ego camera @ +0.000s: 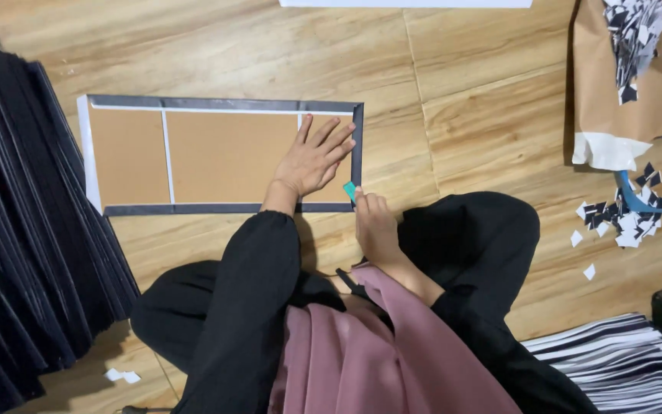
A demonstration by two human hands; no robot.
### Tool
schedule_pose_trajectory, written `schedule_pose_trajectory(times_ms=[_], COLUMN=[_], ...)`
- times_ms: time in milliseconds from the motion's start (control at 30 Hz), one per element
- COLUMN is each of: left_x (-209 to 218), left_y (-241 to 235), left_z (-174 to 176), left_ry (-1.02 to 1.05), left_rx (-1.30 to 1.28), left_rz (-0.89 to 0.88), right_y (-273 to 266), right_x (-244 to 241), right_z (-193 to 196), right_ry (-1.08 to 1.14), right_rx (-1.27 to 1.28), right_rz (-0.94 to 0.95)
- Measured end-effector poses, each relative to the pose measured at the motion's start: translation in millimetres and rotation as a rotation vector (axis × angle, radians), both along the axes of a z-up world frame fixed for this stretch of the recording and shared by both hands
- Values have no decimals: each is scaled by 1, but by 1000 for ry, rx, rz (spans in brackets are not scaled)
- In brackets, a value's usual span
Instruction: The person sits on the floor and assembles rectangular cardboard frames by attaching black strips to the edges. They use a green tool to press the strips firmly onto the cardboard, repeating the process for multiple frames.
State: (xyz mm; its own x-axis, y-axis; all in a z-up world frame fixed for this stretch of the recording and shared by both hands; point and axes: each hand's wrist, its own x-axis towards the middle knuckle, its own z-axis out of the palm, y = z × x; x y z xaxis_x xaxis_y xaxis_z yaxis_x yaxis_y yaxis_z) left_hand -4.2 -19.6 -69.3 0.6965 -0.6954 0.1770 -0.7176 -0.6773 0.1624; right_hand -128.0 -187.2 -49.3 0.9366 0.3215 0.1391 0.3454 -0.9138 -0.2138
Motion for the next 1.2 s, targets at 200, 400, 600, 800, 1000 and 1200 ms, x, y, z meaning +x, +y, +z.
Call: schedule_pose_trajectory(times_ms=[200, 400, 600, 800, 1000, 1200], left_x=[-4, -2, 0, -1, -3, 0], left_y=[0, 2, 1, 1, 1, 2], left_z=[1, 5, 3, 8, 2, 1], left_ry=[2, 93, 88, 115, 70, 45], left_rx=[40, 0, -23, -73, -72, -95], left_rz=[13, 29, 67, 64, 157, 163], right_y=[-14, -42, -11, 0, -8, -20], right_x=[-46, 20, 160, 103, 19, -7], right_z=[-49, -20, -2, 30, -18, -17], right_ry=[-71, -220, 116, 9, -341, 344], right_rx=[45, -227, 253, 47, -130, 351], right_rz=[159, 135, -229, -9, 92, 117])
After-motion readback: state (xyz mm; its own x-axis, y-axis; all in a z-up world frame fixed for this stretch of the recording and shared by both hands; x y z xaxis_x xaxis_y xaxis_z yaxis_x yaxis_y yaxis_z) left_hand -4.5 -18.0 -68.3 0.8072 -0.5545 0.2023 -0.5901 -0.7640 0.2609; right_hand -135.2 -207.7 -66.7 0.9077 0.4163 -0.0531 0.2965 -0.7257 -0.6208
